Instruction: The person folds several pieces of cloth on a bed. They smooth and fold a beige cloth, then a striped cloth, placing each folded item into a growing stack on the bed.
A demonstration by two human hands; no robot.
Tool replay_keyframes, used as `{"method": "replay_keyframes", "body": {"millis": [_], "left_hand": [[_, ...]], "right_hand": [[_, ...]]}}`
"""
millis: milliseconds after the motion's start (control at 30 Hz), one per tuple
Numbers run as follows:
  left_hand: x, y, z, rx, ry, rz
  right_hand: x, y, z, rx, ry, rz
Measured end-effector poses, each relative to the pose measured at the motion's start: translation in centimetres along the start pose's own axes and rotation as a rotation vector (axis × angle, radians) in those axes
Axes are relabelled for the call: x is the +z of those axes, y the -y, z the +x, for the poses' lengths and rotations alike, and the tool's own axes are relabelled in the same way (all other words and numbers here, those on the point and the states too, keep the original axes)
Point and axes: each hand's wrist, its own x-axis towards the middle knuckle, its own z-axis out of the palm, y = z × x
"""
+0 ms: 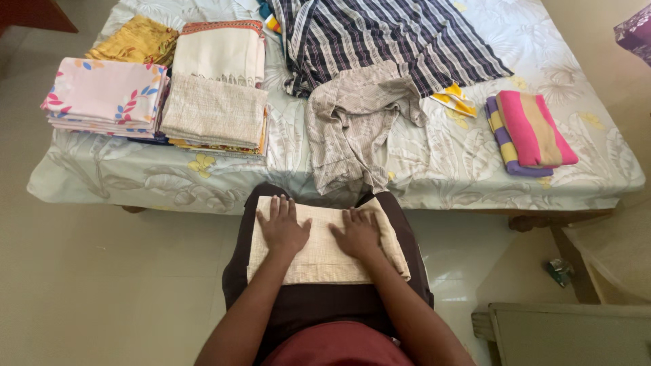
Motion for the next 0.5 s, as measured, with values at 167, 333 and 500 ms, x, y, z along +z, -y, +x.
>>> {"method": "replay_keyframes", "body": {"millis": [167, 333, 500], "left_hand": [[0.1, 2.9, 0.1, -0.128, -0.035, -0.267], [2.3, 5.9, 1.8, -0.271, -0.039, -0.545], [4.2, 7.3, 3.3, -0.301, -0.131, -0.767]], "right_hand": [[-1.3, -4.2, -1.6, 0.162, -0.089, 0.012], [0.0, -9.6, -0.9, 0.221, -0.133, 0.296], [2.1, -12.4, -1.5, 0.293, -0.211, 0.523]]}}
